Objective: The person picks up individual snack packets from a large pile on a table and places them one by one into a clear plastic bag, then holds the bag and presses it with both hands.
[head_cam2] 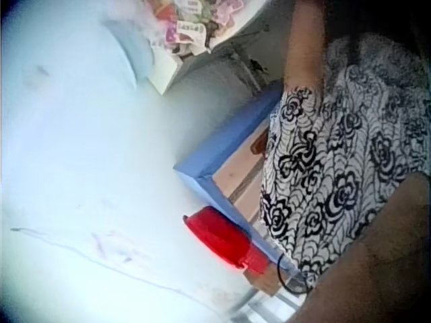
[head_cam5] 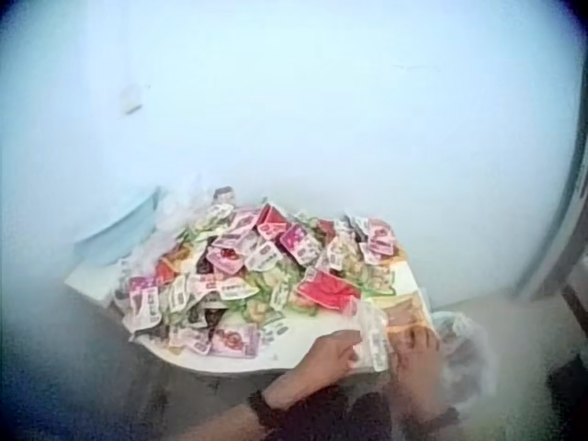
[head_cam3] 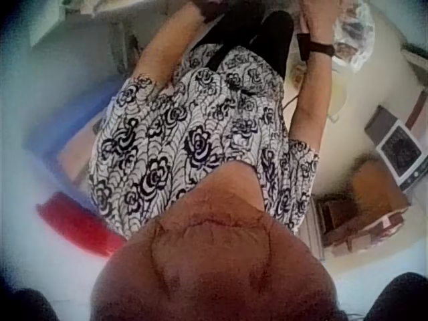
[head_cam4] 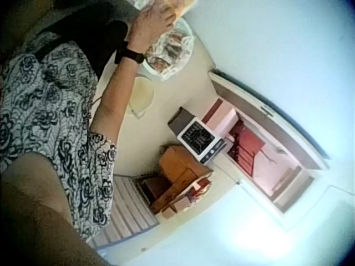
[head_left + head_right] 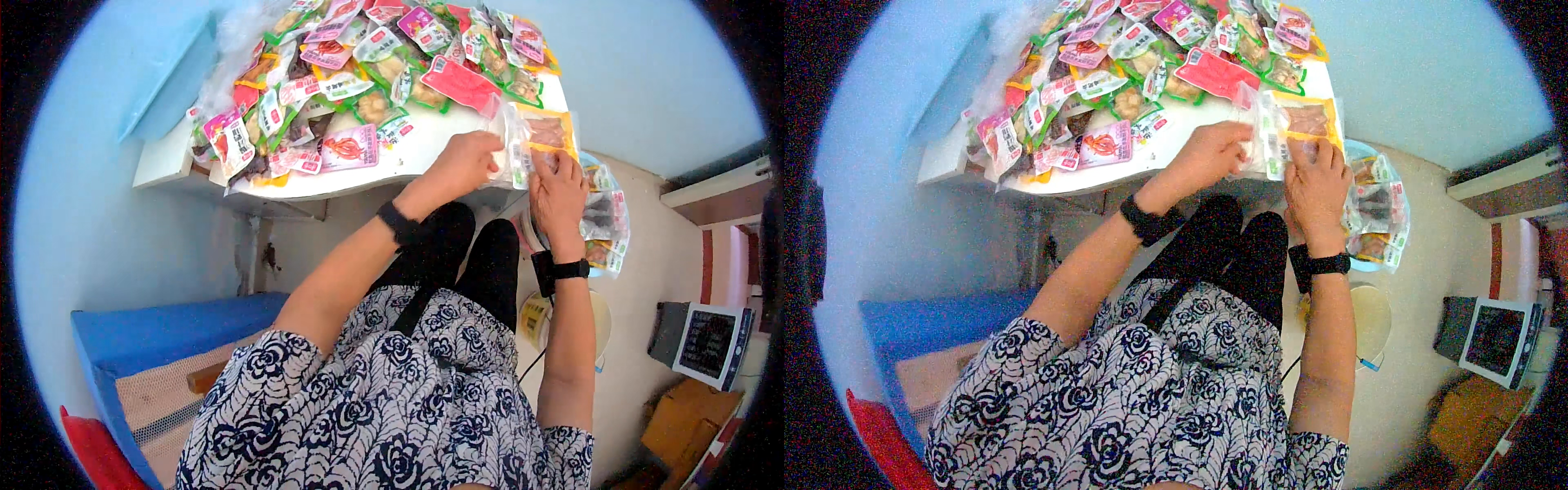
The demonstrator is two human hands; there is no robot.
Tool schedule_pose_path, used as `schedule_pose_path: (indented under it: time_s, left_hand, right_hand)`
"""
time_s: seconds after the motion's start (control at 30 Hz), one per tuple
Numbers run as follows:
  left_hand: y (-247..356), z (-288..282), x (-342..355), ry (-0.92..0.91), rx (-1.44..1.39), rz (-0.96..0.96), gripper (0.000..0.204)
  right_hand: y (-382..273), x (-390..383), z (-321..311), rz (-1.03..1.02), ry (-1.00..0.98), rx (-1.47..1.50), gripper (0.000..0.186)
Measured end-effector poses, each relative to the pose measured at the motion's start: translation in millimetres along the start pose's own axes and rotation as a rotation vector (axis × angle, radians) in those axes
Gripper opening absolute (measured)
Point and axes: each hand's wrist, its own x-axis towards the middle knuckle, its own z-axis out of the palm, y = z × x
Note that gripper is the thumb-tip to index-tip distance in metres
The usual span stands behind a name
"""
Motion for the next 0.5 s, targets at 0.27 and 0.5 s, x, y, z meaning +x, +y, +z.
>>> schedule_pose_path:
  time_s: [0.27,0.5]
  left_hand:
    - [-34.4,-39.8,-56.4,0.322,0.394,0.22,0.015]
    - [-41.4,-20.7,-67.6,0.341,0.469,0.395,0.032]
  right_hand:
    - [3.8,0.2,10.7,-0.013,0.004,0.029,0.037]
    - [11.8,-1.7,8.2,0.014,0.023,0.005,0.036]
